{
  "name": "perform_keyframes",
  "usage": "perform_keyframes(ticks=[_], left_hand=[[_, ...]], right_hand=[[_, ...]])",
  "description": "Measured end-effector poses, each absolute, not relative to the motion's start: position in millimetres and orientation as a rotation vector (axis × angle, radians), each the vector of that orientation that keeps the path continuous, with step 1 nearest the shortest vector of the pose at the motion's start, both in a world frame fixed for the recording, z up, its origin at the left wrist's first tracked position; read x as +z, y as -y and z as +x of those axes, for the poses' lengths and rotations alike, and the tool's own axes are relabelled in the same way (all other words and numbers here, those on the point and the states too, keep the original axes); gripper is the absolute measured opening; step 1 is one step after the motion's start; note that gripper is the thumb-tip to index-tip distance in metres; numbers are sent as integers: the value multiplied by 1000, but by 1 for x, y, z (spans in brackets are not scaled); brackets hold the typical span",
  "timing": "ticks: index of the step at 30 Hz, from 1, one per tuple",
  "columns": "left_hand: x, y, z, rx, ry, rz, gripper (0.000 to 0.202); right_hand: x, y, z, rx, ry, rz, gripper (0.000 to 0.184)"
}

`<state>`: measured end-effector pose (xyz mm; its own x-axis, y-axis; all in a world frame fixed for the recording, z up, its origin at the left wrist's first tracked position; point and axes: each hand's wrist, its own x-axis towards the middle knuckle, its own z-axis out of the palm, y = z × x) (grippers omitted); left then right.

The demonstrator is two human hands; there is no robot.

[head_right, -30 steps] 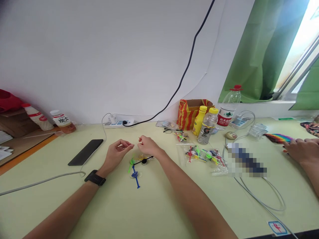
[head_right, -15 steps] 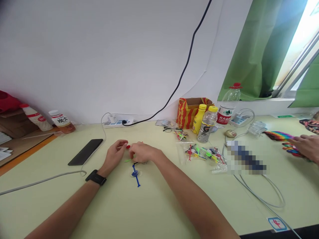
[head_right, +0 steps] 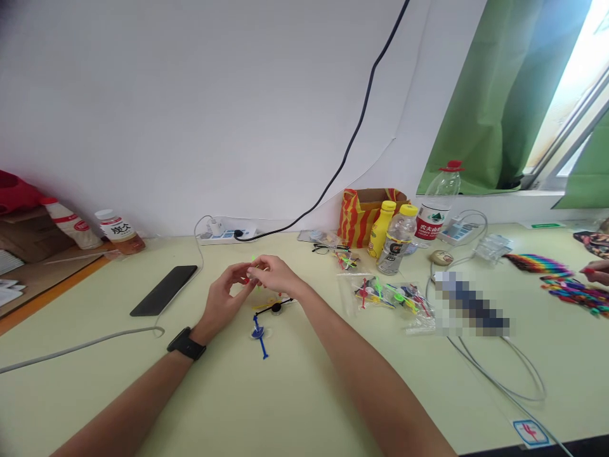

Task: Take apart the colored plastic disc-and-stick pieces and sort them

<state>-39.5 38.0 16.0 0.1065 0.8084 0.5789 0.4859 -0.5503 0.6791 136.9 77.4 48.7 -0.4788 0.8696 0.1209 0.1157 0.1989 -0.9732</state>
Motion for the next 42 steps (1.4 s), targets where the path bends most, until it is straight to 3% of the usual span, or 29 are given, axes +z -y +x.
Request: perform_keyframes(ticks=[3,7,13,23,32,38,42], left_hand=[[12,-41,-41,1475,-1310,2021,36],[12,-41,-42,1453,-1285,2010,42],[13,-35,-37,1398,-1283,2082,40],[7,-43,-41,1411,-1311,2007,28],[6,-44,-40,1364,-1152,1841,31],[-1,-50,-42,1327,-1145,1808,24],[0,-50,-45,1335,-1280,1897,24]], right_hand=[[51,-77,138,1377,1778,-914,20],[45,-77,137,1232,1851,-922,15],[32,-82,136,1122,1722,-1028,48],[37,-84,138,1185,1800,-1026,10],[44,-77,145,1356,1853,-994,21],[40,-79,140,1079,2040,-1107,15],[38,-88,149,898,2057,-1234,21]])
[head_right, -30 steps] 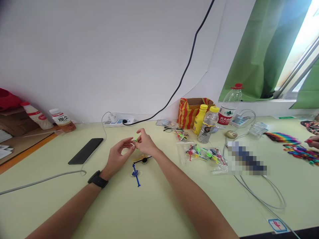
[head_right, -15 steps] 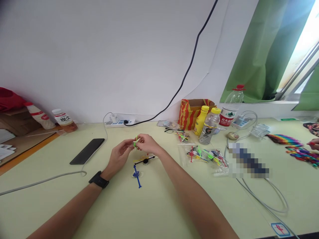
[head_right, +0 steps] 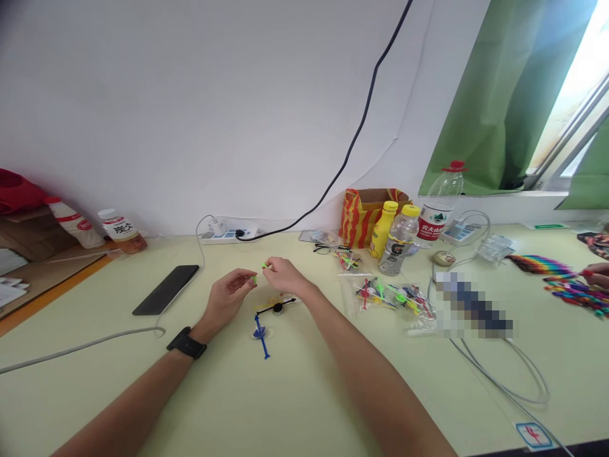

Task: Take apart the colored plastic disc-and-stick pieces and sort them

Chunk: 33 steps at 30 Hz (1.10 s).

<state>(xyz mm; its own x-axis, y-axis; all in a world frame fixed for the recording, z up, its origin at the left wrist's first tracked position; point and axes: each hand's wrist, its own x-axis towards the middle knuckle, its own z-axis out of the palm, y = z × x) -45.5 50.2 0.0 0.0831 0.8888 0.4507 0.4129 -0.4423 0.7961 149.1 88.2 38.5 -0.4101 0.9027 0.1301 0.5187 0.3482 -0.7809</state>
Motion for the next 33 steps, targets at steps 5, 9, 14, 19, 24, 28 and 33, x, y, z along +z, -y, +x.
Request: perform_keyframes(ticks=[5,9,14,19,24,28,33], left_hand=[[2,-48,-46,1248,-1476,2164,20],[-3,-51,-50,1129,-1482,2279,17],[-8,-58,-58,1143,-1579,2388,17],[-9,-59,-61,1142,-1716,2244,25],[-9,-60,-58,1223,-1660,2052,24],[2,-53,-52,1417,-1643,1955,25],[18,-36,-38,1448,-1331,2021,33]], right_hand=[[35,-94,173,698,2134,-1397,32],[40,-88,177,634,2239,-1401,25],[51,-81,168,778,2478,-1207,5],[52,-78,164,928,2561,-1123,10],[51,-82,165,939,2368,-1147,17],[45,-89,159,955,2109,-1147,19],[45,-84,148,1269,1891,-1058,19]])
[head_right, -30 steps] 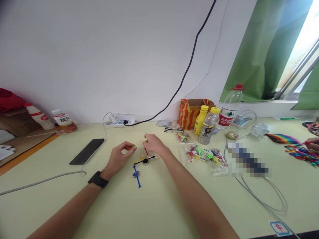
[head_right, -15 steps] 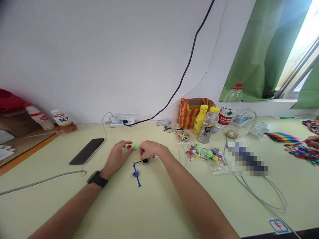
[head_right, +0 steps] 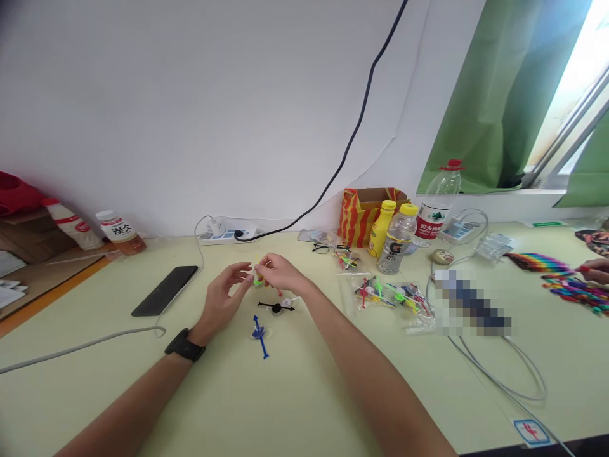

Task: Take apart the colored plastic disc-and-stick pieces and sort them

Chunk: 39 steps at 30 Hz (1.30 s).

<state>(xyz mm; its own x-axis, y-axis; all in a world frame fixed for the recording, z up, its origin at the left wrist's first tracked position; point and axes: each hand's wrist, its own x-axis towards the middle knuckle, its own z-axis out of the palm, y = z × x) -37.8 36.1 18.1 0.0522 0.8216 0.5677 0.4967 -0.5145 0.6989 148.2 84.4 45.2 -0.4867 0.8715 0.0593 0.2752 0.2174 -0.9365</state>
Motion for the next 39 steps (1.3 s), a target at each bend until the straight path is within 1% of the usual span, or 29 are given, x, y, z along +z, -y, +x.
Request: perform_keyframes(ticks=[2,4,5,7,9,13,15,17,19,22,25,28,30,33,36,39], left_hand=[[19,-33,-35,1404,-1249,2070,35],[17,-33,-35,1402,-1238,2079,32],[15,-34,-36,1408,-1242,2077,28],[15,-35,-39,1411,-1242,2092,21],[16,-36,-40,1400,-1207,2143,18],[23,-33,-37,1395,-1109,2195,24],[25,-31,-35,1399,-1095,2198,23],[24,-30,-34,1389,-1102,2209,14],[22,-31,-35,1370,-1112,2202,7],[18,-34,-40,1371,-1148,2136,5],[16,-37,-47,1326,-1221,2107,9],[16,-38,-53,1179,-1287,2205,20],[16,-39,-56,1071,-1307,2301,23],[15,-41,-59,979,-1327,2384,15],[12,-46,-62,1010,-1379,2425,9],[6,-52,-66,1023,-1434,2466,12]], right_hand=[[48,-78,145,1390,1863,-1005,16],[51,-72,143,1425,1838,-997,10],[51,-70,142,1433,1816,-1007,11],[52,-69,142,1462,1782,-1035,19],[51,-72,142,1502,1767,-1035,21],[49,-80,147,1565,1714,-956,18],[49,-81,149,1575,1735,-950,17],[49,-80,149,1493,1863,-997,12],[48,-77,148,1325,2006,-1072,9],[46,-75,148,1112,2093,-1194,10],[45,-78,155,969,2140,-1327,15],[50,-80,167,803,2212,-1447,23],[57,-78,173,718,2264,-1479,24],[70,-73,176,734,2391,-1428,14],[76,-68,174,926,2614,-1277,19],[74,-67,170,1035,2721,-1219,20]])
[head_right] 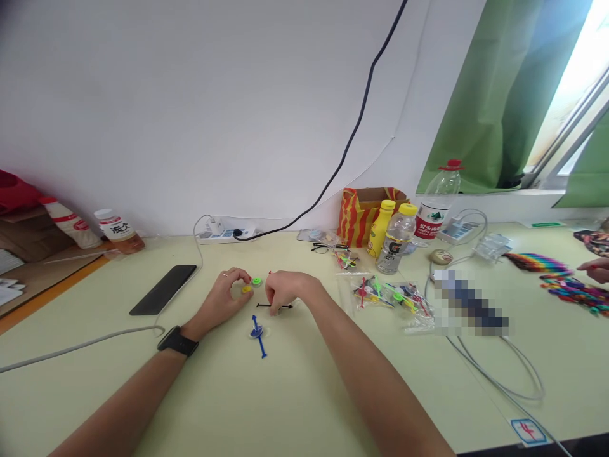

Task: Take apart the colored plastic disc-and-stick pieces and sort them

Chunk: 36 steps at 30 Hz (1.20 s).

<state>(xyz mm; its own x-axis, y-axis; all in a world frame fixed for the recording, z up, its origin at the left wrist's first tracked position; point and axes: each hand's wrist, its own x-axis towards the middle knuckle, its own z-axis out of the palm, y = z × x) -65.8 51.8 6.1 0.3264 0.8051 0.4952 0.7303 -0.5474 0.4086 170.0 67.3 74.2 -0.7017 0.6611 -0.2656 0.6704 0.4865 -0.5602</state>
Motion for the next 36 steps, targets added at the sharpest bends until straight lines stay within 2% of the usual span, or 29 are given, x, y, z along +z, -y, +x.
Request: perform_keyframes(ticks=[5,11,18,21,25,30,36], left_hand=[[-5,-56,-69,953,-1475,2424,36],[-2,-51,-64,984,-1506,2375,37],[17,-28,-50,1291,-1378,2382,32],[20,-21,-41,1346,-1267,2354,30],[20,-18,-35,1392,-1255,2303,14],[13,-22,-44,1338,-1255,2214,17],[1,-28,-54,1058,-1270,2240,24]], right_hand=[[73,-68,171,-1064,-2733,1277,12],[74,-72,172,-1229,-2823,1362,3],[58,-81,159,-2024,-2730,1369,6],[57,-75,151,-2128,-2719,1357,6],[56,-70,142,-1773,-2845,1427,4],[53,-79,154,-1334,-2881,1660,14],[61,-80,182,-832,-2754,1903,19]])
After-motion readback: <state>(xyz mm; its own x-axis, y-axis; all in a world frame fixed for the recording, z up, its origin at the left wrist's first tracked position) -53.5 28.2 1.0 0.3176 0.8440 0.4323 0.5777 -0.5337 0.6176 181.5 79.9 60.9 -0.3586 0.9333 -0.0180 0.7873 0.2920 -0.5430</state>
